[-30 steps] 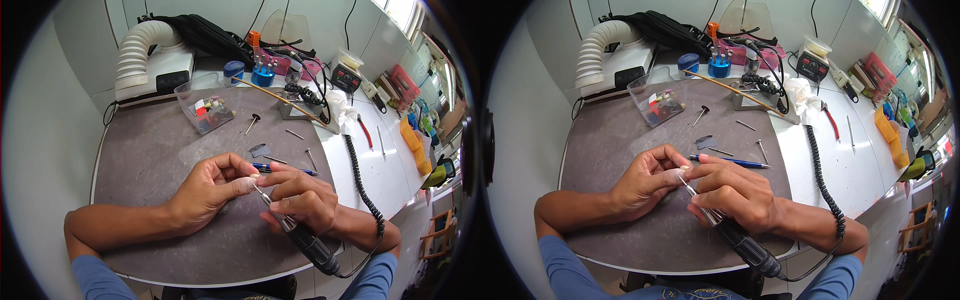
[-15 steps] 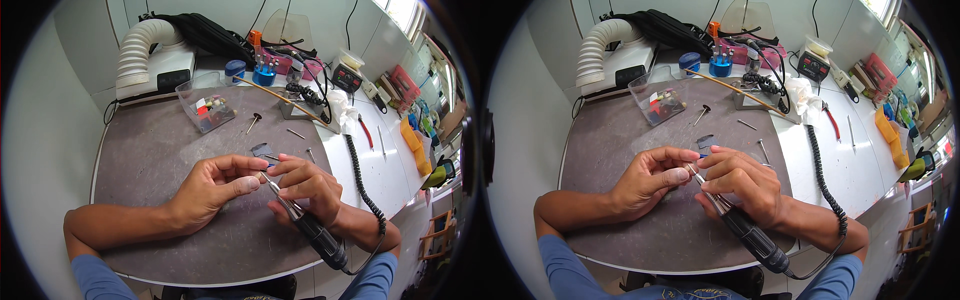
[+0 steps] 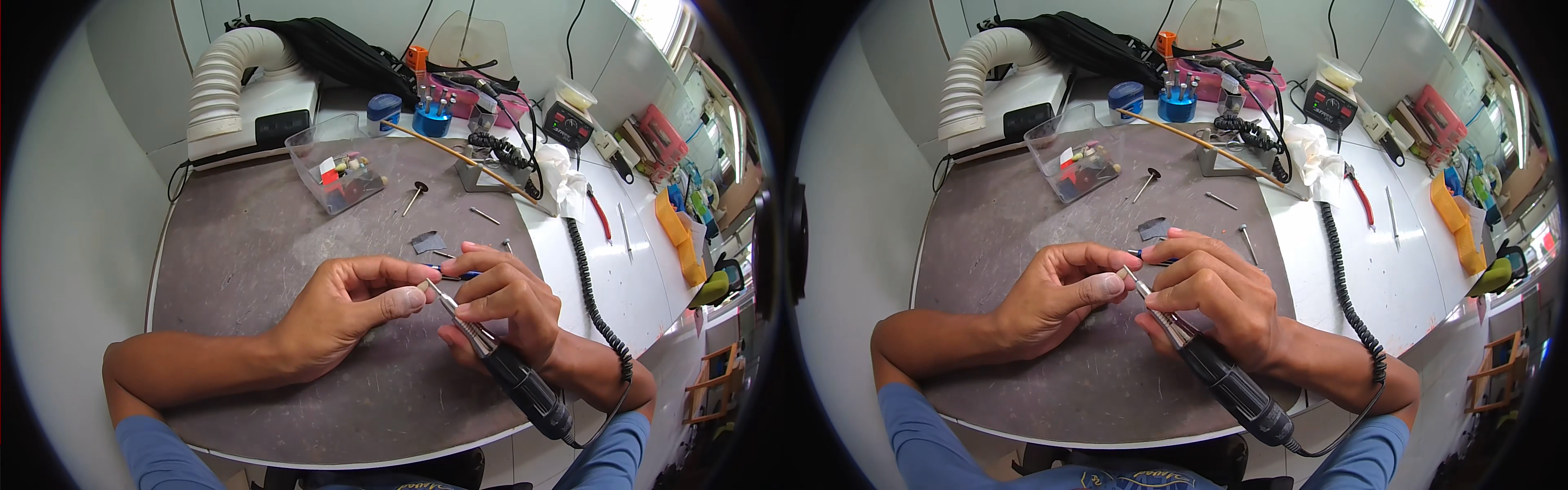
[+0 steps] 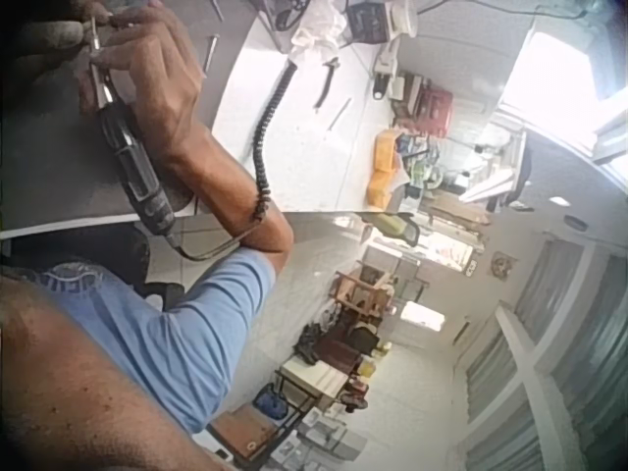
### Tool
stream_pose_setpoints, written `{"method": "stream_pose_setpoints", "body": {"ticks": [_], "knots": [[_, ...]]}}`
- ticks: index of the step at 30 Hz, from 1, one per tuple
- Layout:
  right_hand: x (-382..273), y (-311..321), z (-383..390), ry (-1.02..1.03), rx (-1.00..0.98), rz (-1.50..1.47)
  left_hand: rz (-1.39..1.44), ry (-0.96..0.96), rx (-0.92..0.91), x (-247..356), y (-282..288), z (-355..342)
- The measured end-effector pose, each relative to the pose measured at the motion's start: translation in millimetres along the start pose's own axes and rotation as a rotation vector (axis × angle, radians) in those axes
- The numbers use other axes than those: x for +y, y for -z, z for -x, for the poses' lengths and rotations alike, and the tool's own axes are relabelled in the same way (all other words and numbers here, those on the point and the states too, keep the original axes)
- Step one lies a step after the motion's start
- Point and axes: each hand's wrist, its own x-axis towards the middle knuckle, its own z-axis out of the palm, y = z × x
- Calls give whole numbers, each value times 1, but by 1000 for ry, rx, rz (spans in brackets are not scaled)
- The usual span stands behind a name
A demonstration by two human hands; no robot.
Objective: The person uses a rotary tool to sand the surface of a pink denture base. They hold the base in one hand and guide the rotating bit with the other, moving it along the edges and contours of the object.
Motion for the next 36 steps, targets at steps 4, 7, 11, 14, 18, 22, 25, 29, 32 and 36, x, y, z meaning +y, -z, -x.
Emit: {"method": "stream_pose_setpoints", "body": {"ticks": [4,7,11,14,18,22,25,29,32,36], "knots": [[1,-1,2,-8,-10,-10,6,-6,-10,0,0,-1],[0,-1,1,-1,-17,-4,9,-7,-19,-1,1,-1],[0,-1,1,-8,-17,-9,11,4,-15,1,0,0],[0,-2,0,12,-21,1,6,2,-18,0,1,0],[0,-1,1,-7,-14,-2,2,5,-22,1,0,0],[0,0,1,-15,-20,-5,6,-13,-37,0,-1,-1],[2,1,2,-31,27,-44,25,-20,-20,0,-3,0],[8,-3,12,-253,149,-191,-23,-87,-19,0,-1,-1],[3,-1,13,-556,163,-394,-118,-121,-80,-6,8,-1],[-2,8,4,-778,80,-493,-190,-161,-75,-7,3,-2]]}}
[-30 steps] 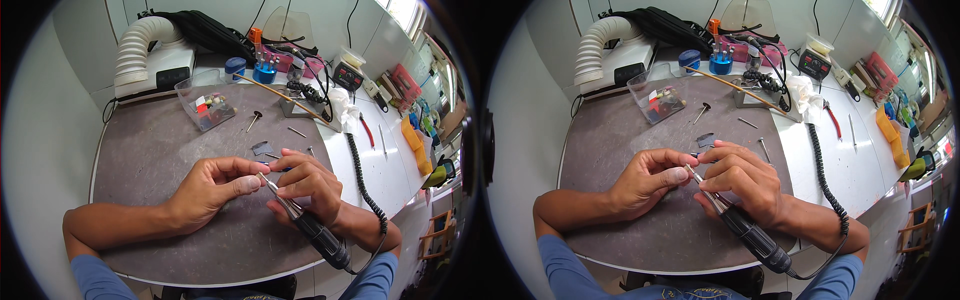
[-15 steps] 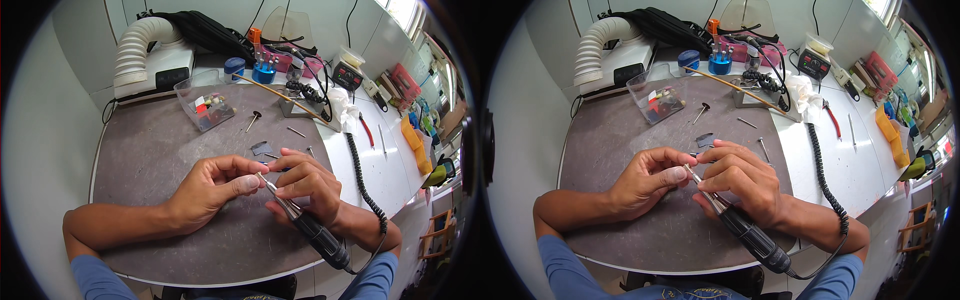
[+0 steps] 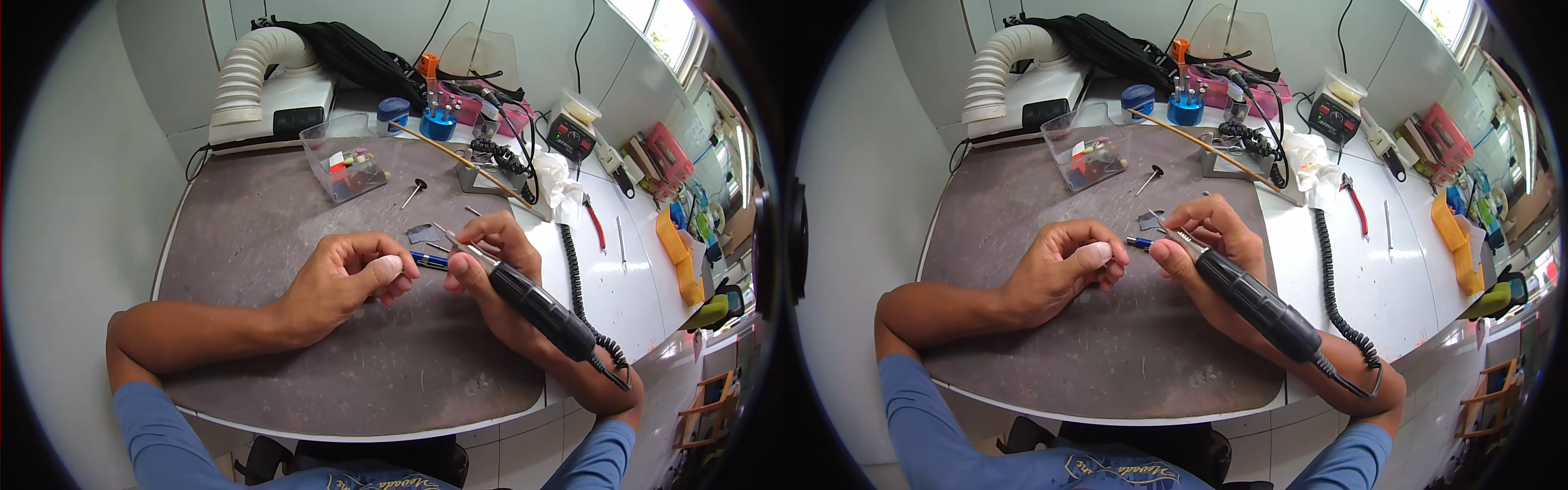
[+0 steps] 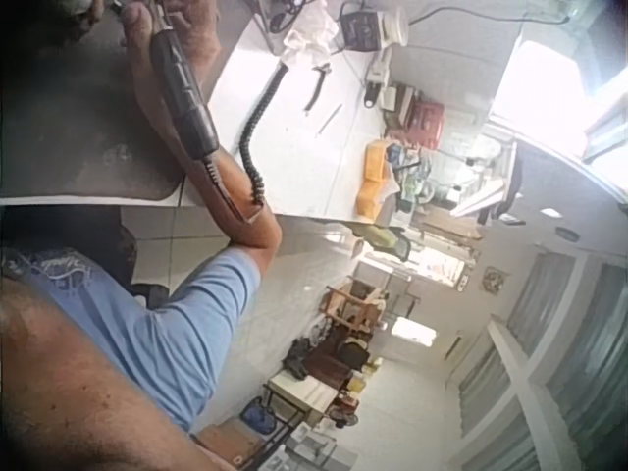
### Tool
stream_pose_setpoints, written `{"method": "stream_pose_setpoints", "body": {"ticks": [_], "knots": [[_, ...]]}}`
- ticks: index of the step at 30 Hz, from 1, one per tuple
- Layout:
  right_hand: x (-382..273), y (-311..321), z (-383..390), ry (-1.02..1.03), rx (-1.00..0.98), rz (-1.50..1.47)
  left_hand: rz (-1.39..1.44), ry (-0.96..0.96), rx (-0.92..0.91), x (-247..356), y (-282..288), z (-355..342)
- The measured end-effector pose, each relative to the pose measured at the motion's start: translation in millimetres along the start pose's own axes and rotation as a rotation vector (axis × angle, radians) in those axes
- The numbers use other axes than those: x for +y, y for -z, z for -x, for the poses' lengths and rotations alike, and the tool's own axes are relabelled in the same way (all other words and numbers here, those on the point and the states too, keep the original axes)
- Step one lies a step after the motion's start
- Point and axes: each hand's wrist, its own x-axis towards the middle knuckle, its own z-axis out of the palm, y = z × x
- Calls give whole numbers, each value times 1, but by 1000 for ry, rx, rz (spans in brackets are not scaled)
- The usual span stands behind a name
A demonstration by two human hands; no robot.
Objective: The person uses a rotary tool to sand the surface of a pink denture base. They hold the base in one hand and guide the rotating bit with the other, moving it along the edges and contours of the object.
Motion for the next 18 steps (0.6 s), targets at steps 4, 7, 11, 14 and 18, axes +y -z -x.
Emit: {"method": "stream_pose_setpoints", "body": {"ticks": [4,7,11,14,18], "knots": [[-1,1,-5,-133,-66,-180,-245,5,82,10,-20,-1],[6,-2,-7,-53,-38,-126,-306,-77,146,0,-24,-6],[13,3,-7,17,-65,-39,-268,-173,197,-10,-32,-17],[13,1,-7,28,-59,-35,-240,-150,219,-4,-34,-15],[10,0,-7,-13,-69,-96,-170,-100,241,-9,-27,-17]]}}
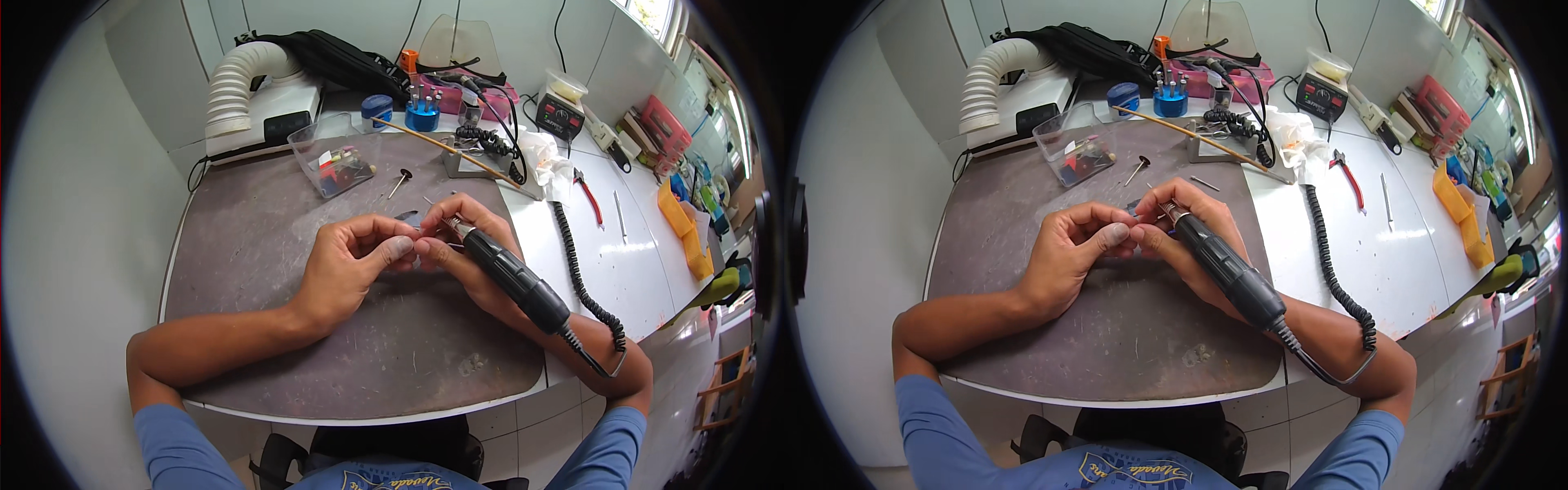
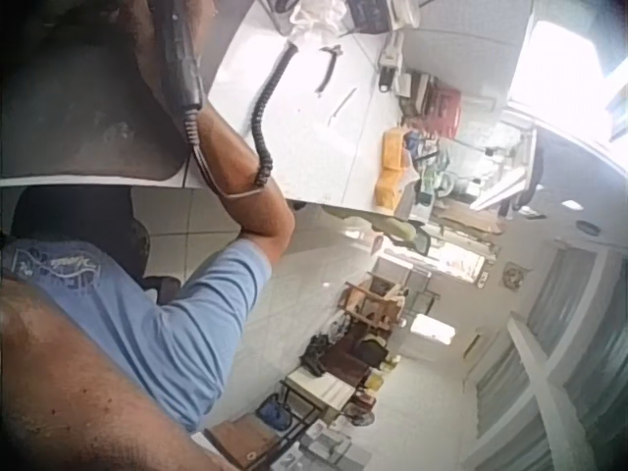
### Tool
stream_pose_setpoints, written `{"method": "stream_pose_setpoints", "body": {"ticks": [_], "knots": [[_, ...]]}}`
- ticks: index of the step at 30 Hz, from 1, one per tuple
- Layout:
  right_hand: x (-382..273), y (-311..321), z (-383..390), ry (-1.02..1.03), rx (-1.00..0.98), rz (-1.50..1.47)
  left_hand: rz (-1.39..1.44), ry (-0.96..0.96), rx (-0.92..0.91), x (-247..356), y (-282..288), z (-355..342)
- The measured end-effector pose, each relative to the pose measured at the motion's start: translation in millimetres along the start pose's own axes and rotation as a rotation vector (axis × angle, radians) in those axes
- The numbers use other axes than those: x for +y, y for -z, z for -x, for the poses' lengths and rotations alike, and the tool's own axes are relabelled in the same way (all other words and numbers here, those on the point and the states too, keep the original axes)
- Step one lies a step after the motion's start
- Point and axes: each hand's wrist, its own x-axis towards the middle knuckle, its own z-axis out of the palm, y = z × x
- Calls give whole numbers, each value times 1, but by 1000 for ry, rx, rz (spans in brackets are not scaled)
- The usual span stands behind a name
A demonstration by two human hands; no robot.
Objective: The person uses a rotary tool to sand the surface of a pink denture base. They hold the base in one hand and guide the rotating bit with the other, moving it along the edges and contours of the object.
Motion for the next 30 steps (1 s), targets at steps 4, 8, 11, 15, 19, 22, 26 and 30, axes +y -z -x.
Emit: {"method": "stream_pose_setpoints", "body": {"ticks": [4,8,11,15,19,22,26,30], "knots": [[4,4,1,89,-19,71,7,-1,-11,0,0,1],[2,1,1,61,-20,68,-3,1,-16,1,1,4],[1,1,3,27,-15,21,8,15,-29,5,0,4],[-1,0,1,-37,-4,-64,25,41,-38,8,0,4],[0,1,0,-19,-22,-18,87,36,-53,9,1,4],[-1,1,2,-44,-32,-36,70,48,-53,8,1,4],[-2,1,4,-56,-7,-73,74,31,-73,7,1,4],[-2,0,5,-65,-11,-89,17,-29,-87,4,2,4]]}}
